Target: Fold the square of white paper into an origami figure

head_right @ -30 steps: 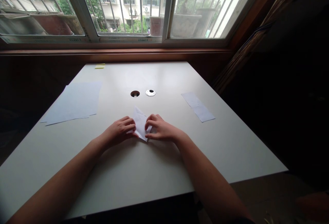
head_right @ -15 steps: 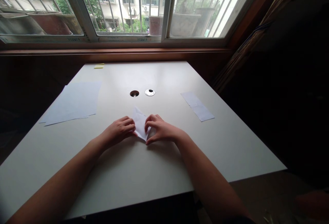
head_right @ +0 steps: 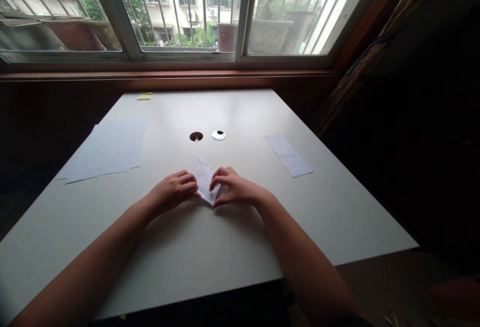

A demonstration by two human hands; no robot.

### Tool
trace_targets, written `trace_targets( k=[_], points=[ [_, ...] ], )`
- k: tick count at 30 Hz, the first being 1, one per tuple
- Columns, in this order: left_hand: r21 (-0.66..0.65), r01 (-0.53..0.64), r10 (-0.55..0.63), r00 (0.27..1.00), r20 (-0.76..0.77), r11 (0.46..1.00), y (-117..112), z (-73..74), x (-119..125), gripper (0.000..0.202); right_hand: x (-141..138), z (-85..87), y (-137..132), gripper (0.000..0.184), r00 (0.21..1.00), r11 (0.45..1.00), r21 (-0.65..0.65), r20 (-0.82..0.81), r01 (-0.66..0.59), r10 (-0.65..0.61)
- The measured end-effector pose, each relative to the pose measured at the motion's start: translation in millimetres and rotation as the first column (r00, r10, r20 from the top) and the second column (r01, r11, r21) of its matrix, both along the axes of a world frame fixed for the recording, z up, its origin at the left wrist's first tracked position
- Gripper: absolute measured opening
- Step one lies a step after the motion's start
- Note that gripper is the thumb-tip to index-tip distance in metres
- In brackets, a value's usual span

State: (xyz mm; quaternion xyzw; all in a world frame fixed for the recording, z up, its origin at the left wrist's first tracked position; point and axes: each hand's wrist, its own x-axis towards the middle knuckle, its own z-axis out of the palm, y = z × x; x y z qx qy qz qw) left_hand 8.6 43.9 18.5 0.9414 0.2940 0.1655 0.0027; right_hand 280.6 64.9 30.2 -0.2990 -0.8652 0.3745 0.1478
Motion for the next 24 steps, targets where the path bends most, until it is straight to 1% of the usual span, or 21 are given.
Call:
trace_targets(
  k=[4, 7, 11, 14, 17, 21, 24],
  points=[
    [0.008, 0.063, -0.063, 0.998, -0.003, 0.998, -3.5, 4.1, 1.0, 0.020, 1.3, -3.0, 1.4, 0.039, 1.000, 1.000, 0.006, -0.010, 0.000, 0.000],
    [0.017, 0.096, -0.096, 0.995, -0.023, 0.995, -5.9, 6.6, 2.3, 0.017, 1.7, -4.4, 2.2, 0.037, 1.000, 1.000, 0.010, -0.010, 0.000, 0.000],
    [0.017, 0.106, -0.105, 0.993, -0.050, 0.994, -7.3, 6.6, 3.9, 0.017, 1.3, -6.9, 3.3, 0.037, 1.000, 1.000, 0.025, -0.029, 0.007, -0.007],
    [0.023, 0.092, -0.091, 0.995, -0.031, 0.996, -7.3, 4.2, 4.6, 0.017, 1.0, -7.5, 3.8, 0.040, 0.999, 0.999, 0.037, -0.041, 0.020, -0.018],
    [0.030, 0.079, -0.080, 0.997, 0.007, 0.996, -6.8, 1.6, 4.6, 0.017, 0.8, -6.3, 3.7, 0.052, 0.997, 0.998, 0.035, -0.064, 0.047, -0.045],
    [0.043, 0.064, -0.065, 0.997, 0.035, 0.997, -6.2, 1.5, 3.9, 0.017, 0.2, -4.7, 2.1, 0.079, 0.992, 0.998, 0.000, -0.108, 0.066, -0.065],
    [0.063, 0.058, -0.062, 0.997, 0.049, 0.996, -6.0, 3.8, 3.5, 0.016, -0.2, -5.2, 1.0, 0.093, 0.986, 0.997, -0.022, -0.147, 0.077, -0.080]
  ],
)
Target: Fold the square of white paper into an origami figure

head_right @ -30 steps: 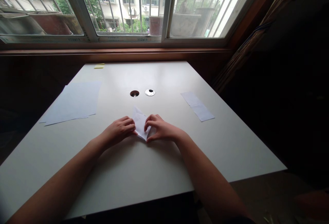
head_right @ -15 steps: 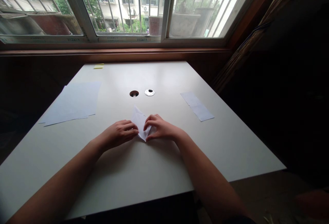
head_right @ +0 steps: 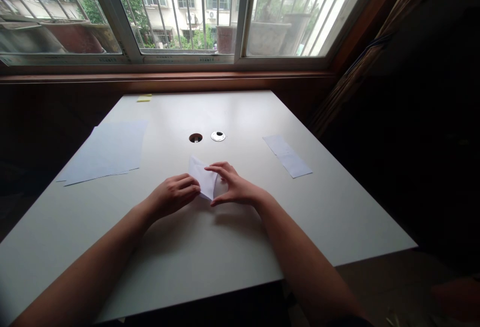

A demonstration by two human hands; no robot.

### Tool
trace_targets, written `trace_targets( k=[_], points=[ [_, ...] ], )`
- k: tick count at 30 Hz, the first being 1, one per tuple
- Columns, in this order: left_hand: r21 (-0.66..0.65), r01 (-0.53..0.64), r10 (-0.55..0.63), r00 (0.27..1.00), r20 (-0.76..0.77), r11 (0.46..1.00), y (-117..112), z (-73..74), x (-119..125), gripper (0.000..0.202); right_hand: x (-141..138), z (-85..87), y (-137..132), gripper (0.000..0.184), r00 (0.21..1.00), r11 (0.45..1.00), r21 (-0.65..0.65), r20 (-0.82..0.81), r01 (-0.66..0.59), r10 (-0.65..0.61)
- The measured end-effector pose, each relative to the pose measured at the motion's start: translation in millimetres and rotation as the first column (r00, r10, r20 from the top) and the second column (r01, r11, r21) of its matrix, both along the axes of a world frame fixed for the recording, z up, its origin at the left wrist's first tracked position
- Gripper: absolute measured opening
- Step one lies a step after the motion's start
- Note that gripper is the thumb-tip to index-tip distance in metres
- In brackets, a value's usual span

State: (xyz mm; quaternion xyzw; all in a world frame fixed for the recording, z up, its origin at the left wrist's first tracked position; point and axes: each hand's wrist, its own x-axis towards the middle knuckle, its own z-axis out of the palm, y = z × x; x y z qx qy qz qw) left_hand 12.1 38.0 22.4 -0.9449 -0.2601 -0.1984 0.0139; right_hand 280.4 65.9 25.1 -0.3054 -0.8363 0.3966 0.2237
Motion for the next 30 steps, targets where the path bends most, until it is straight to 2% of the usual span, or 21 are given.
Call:
trace_targets(
  k=[4, 9, 16, 24, 30],
  points=[
    [0.013, -0.014, 0.014, 1.000, 0.019, 1.000, 0, 2.2, 0, 0.016, 0, -2.7, 1, 0.104, 0.999, 1.000, -0.026, -0.043, 0.012, -0.013],
    [-0.006, -0.020, 0.020, 0.999, 0.032, 1.000, -1, 0.9, 0, 0.014, 0, -6.7, 3, 0.105, 0.998, 0.998, -0.057, -0.062, 0.005, -0.008],
    [-0.051, -0.041, 0.050, 0.983, 0.175, 0.998, 0, -5.7, -1, 0.010, 2, -7.9, 4, 0.106, 0.998, 0.997, -0.069, -0.067, 0.018, -0.022],
    [-0.065, -0.073, 0.094, 0.898, 0.429, 0.995, 0, -8.3, 3, 0.009, 2, -6.2, 2, 0.082, 0.995, 0.991, -0.124, -0.071, 0.054, -0.063],
    [-0.056, -0.076, 0.094, 0.864, 0.494, 0.996, -1, -5.8, 4, 0.012, -3, -7.9, 3, 0.068, 0.986, 0.967, -0.241, -0.121, 0.079, -0.111]
  ],
)
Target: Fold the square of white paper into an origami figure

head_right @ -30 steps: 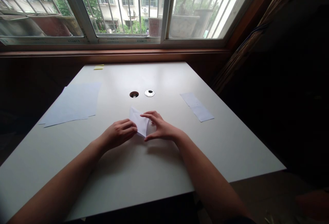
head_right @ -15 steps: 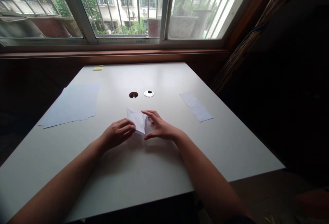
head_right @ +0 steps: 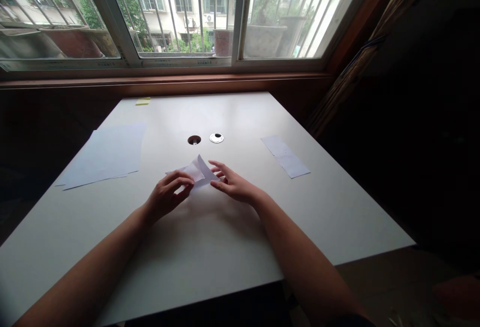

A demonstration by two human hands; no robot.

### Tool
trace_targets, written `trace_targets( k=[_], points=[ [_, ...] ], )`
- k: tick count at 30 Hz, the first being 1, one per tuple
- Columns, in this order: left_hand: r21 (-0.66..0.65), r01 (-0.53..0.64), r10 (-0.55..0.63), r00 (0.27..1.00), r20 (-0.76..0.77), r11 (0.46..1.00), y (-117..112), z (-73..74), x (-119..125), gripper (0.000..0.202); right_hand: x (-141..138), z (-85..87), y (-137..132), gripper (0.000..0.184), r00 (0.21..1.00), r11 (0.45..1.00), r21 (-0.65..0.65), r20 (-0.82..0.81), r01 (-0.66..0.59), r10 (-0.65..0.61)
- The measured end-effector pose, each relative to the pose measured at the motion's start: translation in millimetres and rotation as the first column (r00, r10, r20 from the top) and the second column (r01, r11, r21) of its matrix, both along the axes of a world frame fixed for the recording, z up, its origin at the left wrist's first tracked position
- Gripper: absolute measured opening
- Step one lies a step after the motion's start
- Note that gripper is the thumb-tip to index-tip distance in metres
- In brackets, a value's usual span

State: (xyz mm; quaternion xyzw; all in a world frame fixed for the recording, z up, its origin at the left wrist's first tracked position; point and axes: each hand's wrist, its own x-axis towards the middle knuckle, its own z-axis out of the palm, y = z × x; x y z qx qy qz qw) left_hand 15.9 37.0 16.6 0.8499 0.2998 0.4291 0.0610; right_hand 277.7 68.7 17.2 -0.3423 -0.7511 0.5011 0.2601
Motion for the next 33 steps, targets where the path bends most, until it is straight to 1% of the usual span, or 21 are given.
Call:
trace_targets(
  k=[5, 9, 12, 16, 19, 23, 25, 29, 33],
  points=[
    [0.005, 0.009, -0.009, 1.000, -0.017, 1.000, -1, 0.4, 0, 0.010, -2, 5.6, -2, 0.055, 0.997, 0.999, 0.003, 0.064, 0.036, -0.036],
    [0.002, 0.008, -0.008, 1.000, -0.010, 1.000, -2, 0.2, 2, 0.011, -4, 3.8, -1, 0.047, 0.987, 0.995, 0.053, 0.136, 0.083, -0.090],
    [-0.016, 0.000, 0.000, 0.999, 0.041, 1.000, -3, 2.6, 3, 0.012, -7, -3.1, 2, 0.041, 0.976, 0.984, 0.126, 0.160, 0.126, -0.146],
    [-0.037, -0.032, 0.036, 0.992, 0.122, 0.999, -3, 7.1, 5, 0.011, -9, -12.3, 6, 0.035, 0.969, 0.950, 0.267, 0.140, 0.162, -0.204],
    [-0.101, -0.042, 0.060, 0.981, 0.183, 0.994, -3, 7.6, 5, 0.008, -10, -15.3, 6, 0.035, 0.970, 0.932, 0.324, 0.115, 0.165, -0.212],
    [-0.204, -0.030, 0.082, 0.963, 0.255, 0.979, -2, 5.9, 4, 0.004, -11, -16.8, 5, 0.036, 0.975, 0.919, 0.348, 0.051, 0.185, -0.216],
    [-0.237, -0.035, 0.104, 0.954, 0.282, 0.971, -1, 5.6, 4, 0.003, -11, -17.1, 5, 0.030, 0.979, 0.913, 0.368, 0.030, 0.178, -0.203],
    [-0.281, -0.045, 0.136, 0.940, 0.312, 0.959, 0, 5.1, 4, 0.004, -10, -16.7, 6, 0.020, 0.989, 0.893, 0.434, 0.035, 0.117, -0.147],
    [-0.304, -0.040, 0.144, 0.934, 0.327, 0.952, 1, 3.8, 4, 0.004, -10, -18.0, 8, 0.014, 0.984, 0.844, 0.528, 0.084, 0.090, -0.157]
  ],
)
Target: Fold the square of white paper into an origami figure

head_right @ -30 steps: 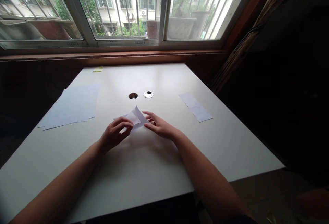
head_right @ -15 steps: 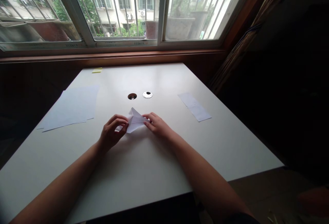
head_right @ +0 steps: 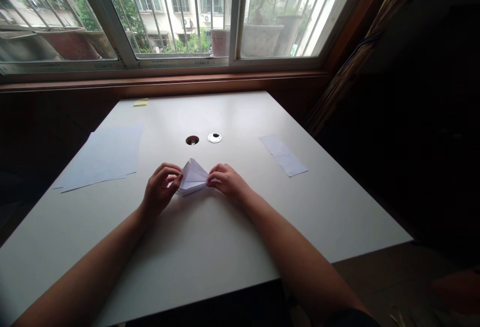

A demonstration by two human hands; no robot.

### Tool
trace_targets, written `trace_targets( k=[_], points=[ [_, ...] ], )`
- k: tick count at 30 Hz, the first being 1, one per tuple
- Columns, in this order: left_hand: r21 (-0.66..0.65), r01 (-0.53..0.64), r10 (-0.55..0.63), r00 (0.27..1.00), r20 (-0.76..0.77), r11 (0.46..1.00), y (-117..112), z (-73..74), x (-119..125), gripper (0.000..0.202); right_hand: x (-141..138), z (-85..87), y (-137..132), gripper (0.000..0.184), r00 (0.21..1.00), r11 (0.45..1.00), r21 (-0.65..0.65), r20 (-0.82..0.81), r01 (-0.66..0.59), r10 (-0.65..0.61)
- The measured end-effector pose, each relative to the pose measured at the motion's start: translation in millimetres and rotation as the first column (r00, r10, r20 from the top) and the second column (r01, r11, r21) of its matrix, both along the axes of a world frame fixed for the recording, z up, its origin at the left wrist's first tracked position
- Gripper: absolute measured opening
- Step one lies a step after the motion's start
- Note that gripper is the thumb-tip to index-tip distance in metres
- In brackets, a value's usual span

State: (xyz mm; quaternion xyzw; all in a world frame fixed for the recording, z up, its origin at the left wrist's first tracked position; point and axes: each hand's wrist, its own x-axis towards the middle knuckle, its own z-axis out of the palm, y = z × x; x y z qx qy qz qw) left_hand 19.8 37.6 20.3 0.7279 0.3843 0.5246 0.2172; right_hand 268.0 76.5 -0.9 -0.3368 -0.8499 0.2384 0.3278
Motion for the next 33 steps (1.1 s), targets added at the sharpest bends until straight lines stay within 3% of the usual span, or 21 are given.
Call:
trace_targets(
  k=[6, 17, 23, 33],
  points=[
    [-0.006, -0.028, 0.028, 1.000, -0.001, 1.000, -2, 1.8, 2, 0.007, -2, -0.5, 0, 0.010, 0.993, 0.997, 0.082, 0.114, 0.002, -0.011],
    [0.194, -0.290, 0.309, 0.948, -0.079, 0.937, -5, 9.4, 0, 0.014, -4, -1.5, -5, 0.007, 0.994, 0.991, 0.126, 0.109, -0.036, 0.023],
    [0.251, -0.210, 0.277, 0.922, -0.271, 0.945, -9, 7.4, 10, 0.017, -9, -0.8, -10, 0.005, 0.991, 0.988, 0.130, 0.113, -0.085, 0.071],
    [0.231, -0.164, 0.274, 0.743, -0.610, 0.959, -15, 5.6, 21, 0.038, -13, -4.8, -12, 0.004, 0.991, 0.985, 0.148, 0.117, -0.088, 0.071]
  ],
)
